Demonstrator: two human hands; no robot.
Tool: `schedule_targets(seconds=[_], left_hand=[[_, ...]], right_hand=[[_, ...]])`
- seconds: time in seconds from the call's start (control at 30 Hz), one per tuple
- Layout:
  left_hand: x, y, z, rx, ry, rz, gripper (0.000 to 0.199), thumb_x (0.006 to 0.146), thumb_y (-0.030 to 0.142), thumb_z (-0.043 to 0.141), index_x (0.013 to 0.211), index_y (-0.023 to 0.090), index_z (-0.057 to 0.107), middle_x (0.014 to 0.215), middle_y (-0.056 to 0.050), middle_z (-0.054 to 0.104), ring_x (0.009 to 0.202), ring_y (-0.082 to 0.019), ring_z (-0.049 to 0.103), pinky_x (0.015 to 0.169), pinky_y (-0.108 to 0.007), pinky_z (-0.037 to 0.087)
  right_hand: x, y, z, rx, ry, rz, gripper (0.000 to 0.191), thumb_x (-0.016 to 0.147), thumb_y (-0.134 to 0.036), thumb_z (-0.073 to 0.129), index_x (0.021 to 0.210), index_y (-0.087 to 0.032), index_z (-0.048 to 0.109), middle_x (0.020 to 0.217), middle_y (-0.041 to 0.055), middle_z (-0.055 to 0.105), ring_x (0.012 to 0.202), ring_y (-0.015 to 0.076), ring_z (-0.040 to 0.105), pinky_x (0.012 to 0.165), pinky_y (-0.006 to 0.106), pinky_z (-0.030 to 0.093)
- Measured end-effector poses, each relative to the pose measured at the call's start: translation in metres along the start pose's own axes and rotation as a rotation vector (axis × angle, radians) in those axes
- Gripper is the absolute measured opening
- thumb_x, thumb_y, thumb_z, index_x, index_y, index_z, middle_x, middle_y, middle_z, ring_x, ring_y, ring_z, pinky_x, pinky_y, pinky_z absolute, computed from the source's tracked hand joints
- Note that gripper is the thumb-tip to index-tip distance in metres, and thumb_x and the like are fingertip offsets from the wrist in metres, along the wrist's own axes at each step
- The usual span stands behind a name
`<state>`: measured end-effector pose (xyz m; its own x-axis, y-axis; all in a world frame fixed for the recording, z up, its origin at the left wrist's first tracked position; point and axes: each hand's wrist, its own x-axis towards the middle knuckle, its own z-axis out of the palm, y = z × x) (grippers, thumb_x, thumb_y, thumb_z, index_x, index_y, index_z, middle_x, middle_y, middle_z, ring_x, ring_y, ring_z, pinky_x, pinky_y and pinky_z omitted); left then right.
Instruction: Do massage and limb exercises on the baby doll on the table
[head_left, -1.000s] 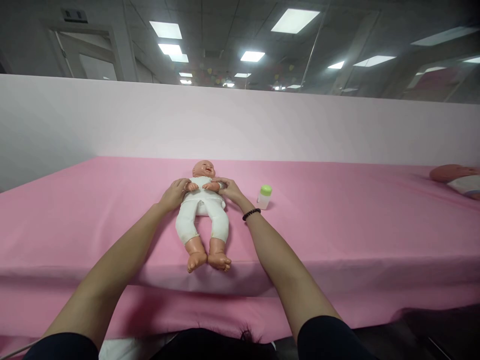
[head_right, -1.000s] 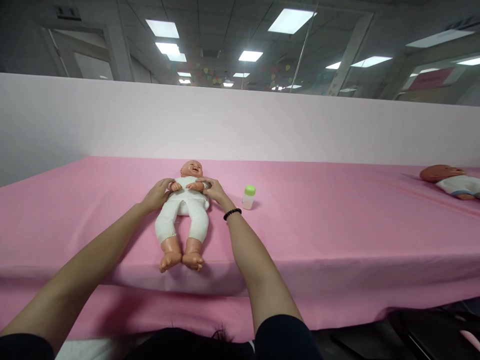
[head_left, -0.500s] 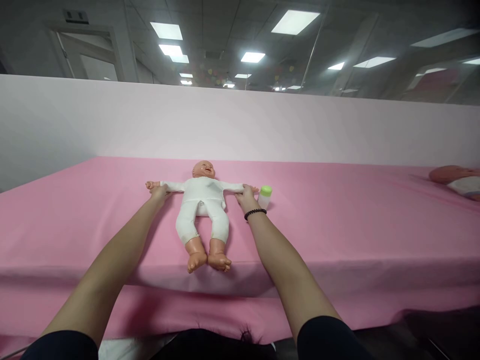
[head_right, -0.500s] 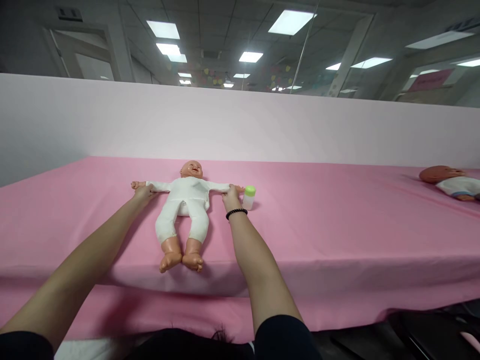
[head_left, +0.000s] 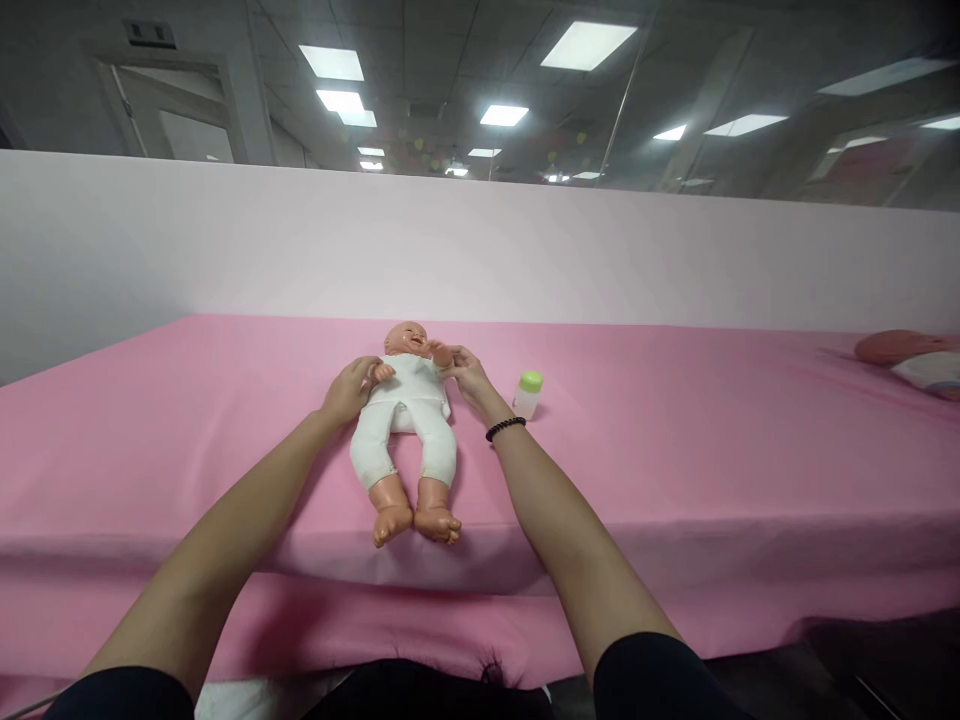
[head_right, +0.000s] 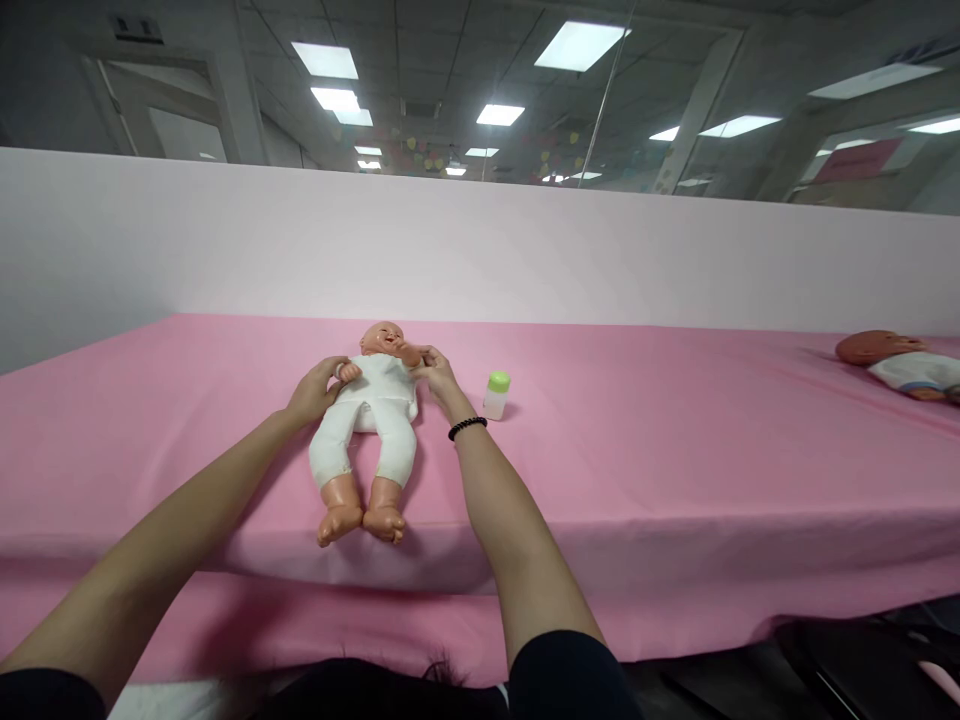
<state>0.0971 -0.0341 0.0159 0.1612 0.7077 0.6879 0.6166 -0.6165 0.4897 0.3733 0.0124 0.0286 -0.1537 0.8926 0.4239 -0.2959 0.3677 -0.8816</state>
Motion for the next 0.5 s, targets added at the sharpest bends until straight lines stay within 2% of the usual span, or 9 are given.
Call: schedule_targets(seconds=[0.07,0.1,0.17,0.27,0.37,0.47,0.5], left_hand=[[0.000,0.003,-0.003,0.045,-0.067,0.064,0.042,0.082,0.014,0.054,0.121,0.024,0.064,0.128,-0.009,0.068,0.123,-0.029,0.063,0.110,-0.048,0.048],[0.000,0.003,-0.005,0.051,-0.078,0.069,0.042,0.081,0.013,0.053,0.120,0.024,0.065,0.128,-0.009,0.069,0.123,-0.029,0.062,0.111,-0.047,0.048],[0.000,0.005,-0.005,0.037,-0.078,0.040,0.042,0.081,0.013,0.054,0.120,0.024,0.065,0.128,-0.009,0.069,0.123,-0.029,0.062,0.110,-0.047,0.048],[0.000,0.004,0.000,-0.093,-0.018,-0.071,0.038,0.084,0.019,0.059,0.122,0.025,0.060,0.127,-0.008,0.068,0.121,-0.027,0.063,0.105,-0.045,0.052],[0.006,-0.003,0.003,-0.318,0.193,-0.264,0.046,0.085,0.024,0.066,0.128,0.025,0.049,0.134,-0.010,0.062,0.120,-0.025,0.063,0.098,-0.040,0.056],[0.012,-0.018,-0.002,-0.515,0.442,-0.553,0.053,0.087,0.020,0.066,0.132,0.026,0.039,0.142,-0.015,0.053,0.118,-0.023,0.066,0.093,-0.038,0.059],[0.014,-0.025,-0.006,-0.556,0.475,-0.626,0.053,0.088,0.020,0.064,0.133,0.025,0.038,0.142,-0.017,0.052,0.116,-0.023,0.067,0.091,-0.038,0.060]], right_hand=[[-0.005,-0.002,0.002,-0.186,-0.145,0.014,0.043,0.054,-0.008,0.070,0.095,-0.022,0.073,0.108,0.0027,0.074,0.107,0.0230,0.065,0.095,0.037,0.053],[-0.008,-0.003,0.003,-0.264,-0.177,0.022,0.044,0.054,-0.008,0.069,0.096,-0.022,0.074,0.109,0.0033,0.075,0.108,0.0241,0.065,0.096,0.038,0.052],[-0.011,-0.005,0.005,-0.347,-0.182,0.024,0.044,0.055,-0.010,0.068,0.097,-0.022,0.076,0.108,0.0036,0.075,0.107,0.0249,0.065,0.096,0.039,0.052],[-0.013,-0.009,0.007,-0.284,-0.160,-0.005,0.043,0.059,-0.014,0.069,0.101,-0.021,0.074,0.111,0.0038,0.074,0.109,0.0239,0.064,0.097,0.037,0.052],[-0.006,-0.008,0.007,-0.086,0.018,-0.010,0.045,0.061,-0.019,0.074,0.105,-0.022,0.067,0.112,0.0031,0.072,0.105,0.0211,0.064,0.094,0.035,0.053],[0.003,-0.001,0.000,0.101,0.344,0.065,0.045,0.066,-0.025,0.072,0.109,-0.025,0.057,0.107,0.0006,0.069,0.096,0.0181,0.066,0.084,0.032,0.056],[0.005,0.002,-0.004,0.128,0.444,0.093,0.042,0.069,-0.027,0.069,0.109,-0.026,0.055,0.104,0.0001,0.068,0.094,0.0178,0.066,0.081,0.032,0.057]])
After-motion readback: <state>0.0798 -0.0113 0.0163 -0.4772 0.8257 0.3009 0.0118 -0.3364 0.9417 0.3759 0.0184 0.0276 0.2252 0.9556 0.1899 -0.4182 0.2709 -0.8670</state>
